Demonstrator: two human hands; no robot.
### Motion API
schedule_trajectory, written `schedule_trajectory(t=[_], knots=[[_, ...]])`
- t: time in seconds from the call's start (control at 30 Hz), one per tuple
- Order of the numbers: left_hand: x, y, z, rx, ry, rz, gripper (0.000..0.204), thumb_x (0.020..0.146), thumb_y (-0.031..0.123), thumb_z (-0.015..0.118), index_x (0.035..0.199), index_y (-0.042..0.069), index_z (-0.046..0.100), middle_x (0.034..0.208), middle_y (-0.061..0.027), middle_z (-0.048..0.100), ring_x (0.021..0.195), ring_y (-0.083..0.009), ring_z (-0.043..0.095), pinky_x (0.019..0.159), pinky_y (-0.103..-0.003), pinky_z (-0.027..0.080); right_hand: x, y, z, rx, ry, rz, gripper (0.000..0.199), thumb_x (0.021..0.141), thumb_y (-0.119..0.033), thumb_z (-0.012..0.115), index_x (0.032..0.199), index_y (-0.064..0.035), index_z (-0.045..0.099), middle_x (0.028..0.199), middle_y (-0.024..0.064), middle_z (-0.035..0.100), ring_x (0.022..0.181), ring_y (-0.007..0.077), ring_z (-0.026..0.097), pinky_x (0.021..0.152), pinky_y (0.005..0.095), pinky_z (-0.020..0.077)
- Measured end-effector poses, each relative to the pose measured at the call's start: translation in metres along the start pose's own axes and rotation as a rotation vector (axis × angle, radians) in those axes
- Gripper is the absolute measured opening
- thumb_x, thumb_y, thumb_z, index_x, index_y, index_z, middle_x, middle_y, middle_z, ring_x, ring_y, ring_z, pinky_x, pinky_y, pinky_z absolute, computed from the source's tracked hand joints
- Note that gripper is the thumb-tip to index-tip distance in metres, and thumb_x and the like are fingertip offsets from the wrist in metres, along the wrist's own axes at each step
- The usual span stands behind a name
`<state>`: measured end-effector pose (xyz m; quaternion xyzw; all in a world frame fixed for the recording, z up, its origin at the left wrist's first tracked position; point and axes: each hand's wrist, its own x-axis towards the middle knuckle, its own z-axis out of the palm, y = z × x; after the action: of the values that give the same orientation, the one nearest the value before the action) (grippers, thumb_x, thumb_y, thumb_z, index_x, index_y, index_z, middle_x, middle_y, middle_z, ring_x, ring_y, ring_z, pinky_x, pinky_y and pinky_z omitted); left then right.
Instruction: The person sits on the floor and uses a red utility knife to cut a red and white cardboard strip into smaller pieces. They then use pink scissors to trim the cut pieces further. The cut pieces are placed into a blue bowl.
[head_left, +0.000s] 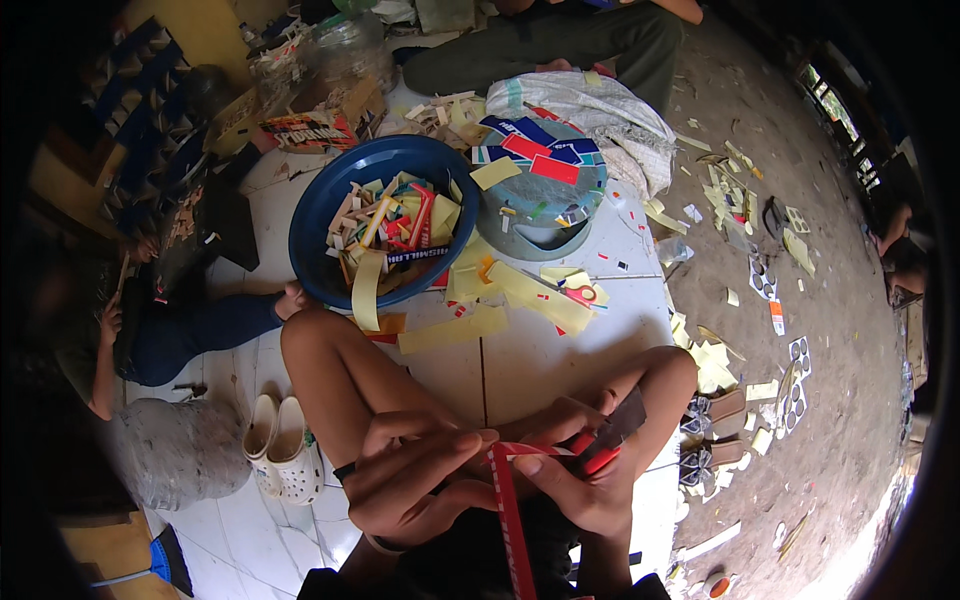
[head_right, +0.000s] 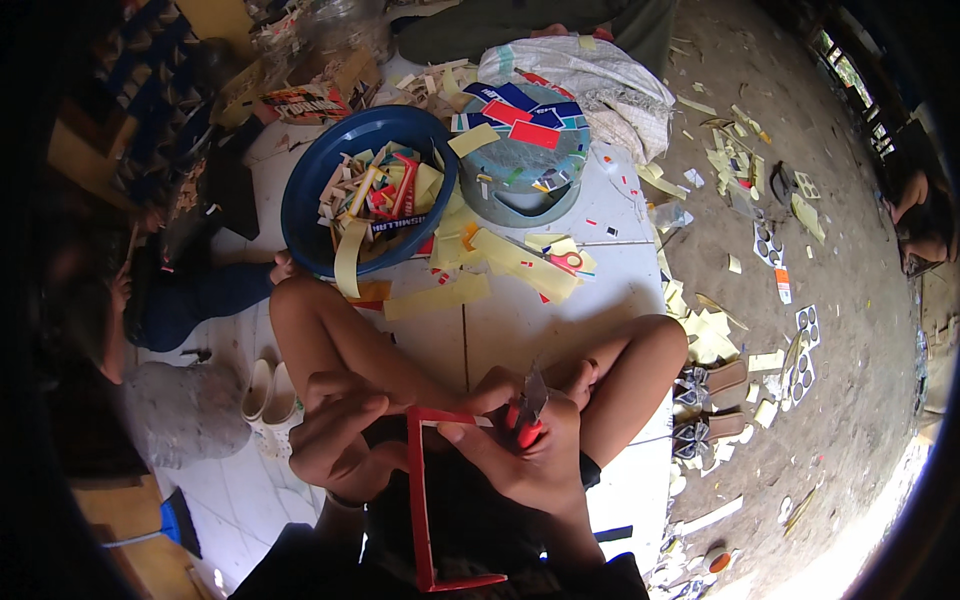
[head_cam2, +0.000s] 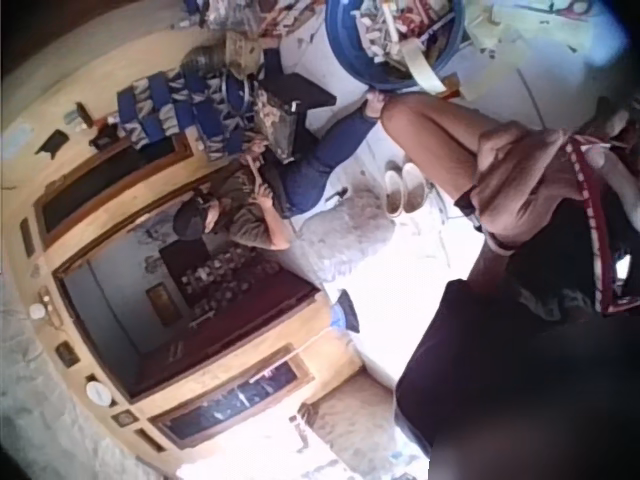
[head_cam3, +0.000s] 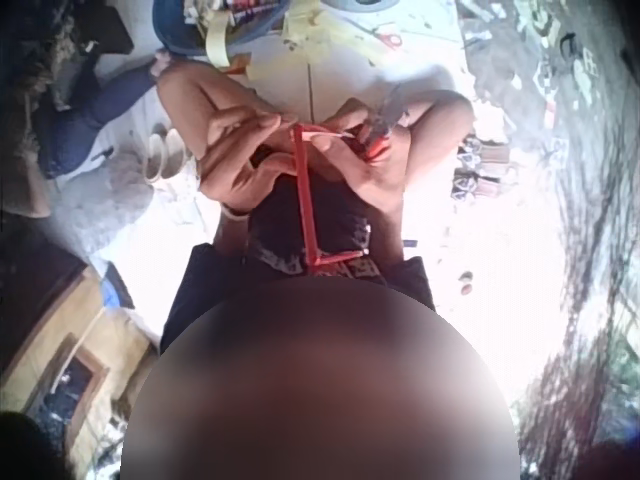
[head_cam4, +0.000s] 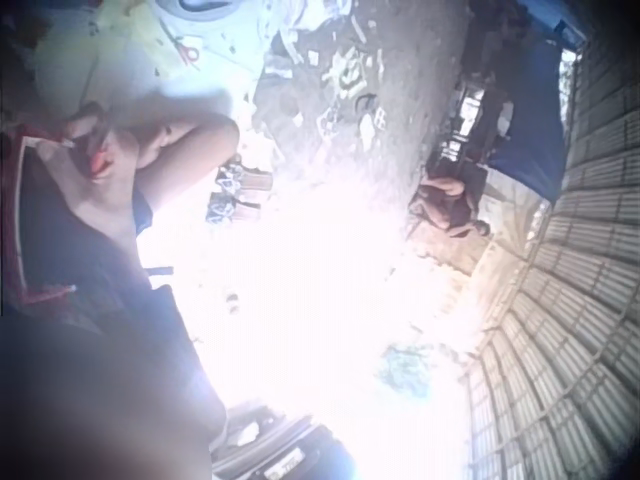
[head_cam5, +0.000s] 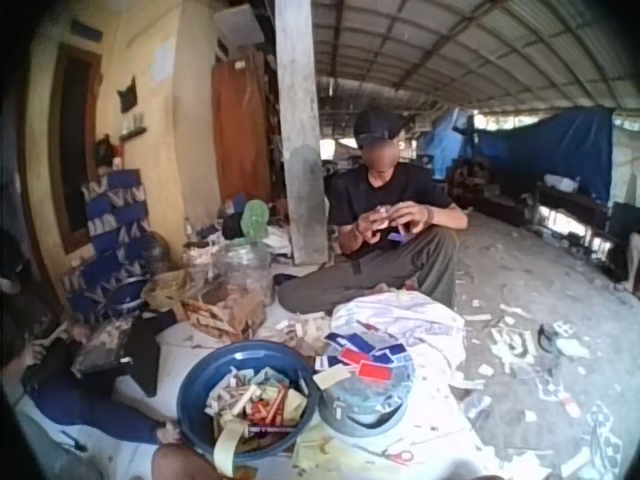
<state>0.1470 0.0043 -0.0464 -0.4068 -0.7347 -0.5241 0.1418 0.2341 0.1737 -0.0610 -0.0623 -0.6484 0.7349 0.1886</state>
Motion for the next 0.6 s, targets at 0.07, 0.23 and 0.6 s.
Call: schedule_trajectory(t=[0.07, 0.23, 0.6], knots=[[0.005, -0.001, -0.008, 0.048, -0.057, 0.075, 0.048, 0.061, 0.029, 0.092, 0.101, 0.005, 0.081, 0.099, -0.0062, 0.078, 0.088, -0.0198, 0.064, 0.072, -0.029, 0.055, 0.001, -0.004, -0.004, -0.11, -0.03, -0.056, 0.016, 0.081, 0.004, 0.084, 0.089, -0.0008, 0.071, 0.074, -0.0007, 0.058, 0.061, 0.0055, 0.048, 0.059, 0.0232, 0.0327], [0.009, -0.004, -0.013, 0.123, -0.112, 0.228, 0.05, 0.061, 0.029, 0.092, 0.103, 0.004, 0.08, 0.098, -0.0072, 0.077, 0.089, -0.0212, 0.065, 0.071, -0.03, 0.057, 0.003, -0.009, -0.005, -0.122, -0.018, -0.052, 0.017, 0.08, 0.002, 0.085, 0.087, -0.002, 0.07, 0.071, -0.0026, 0.057, 0.058, 0.0033, 0.046, 0.056, 0.0222, 0.0303], [0.004, -0.007, -0.001, 0.168, 0.136, 0.128, 0.04, 0.07, 0.02, 0.093, 0.098, -0.002, 0.076, 0.088, -0.012, 0.074, 0.08, -0.028, 0.068, 0.069, -0.039, 0.057, 0.012, -0.02, 0.014, -0.153, 0.019, -0.039, 0.025, 0.078, -0.003, 0.087, 0.099, 0.0013, 0.073, 0.076, 0.0039, 0.063, 0.061, 0.0108, 0.054, 0.057, 0.0264, 0.0411]])
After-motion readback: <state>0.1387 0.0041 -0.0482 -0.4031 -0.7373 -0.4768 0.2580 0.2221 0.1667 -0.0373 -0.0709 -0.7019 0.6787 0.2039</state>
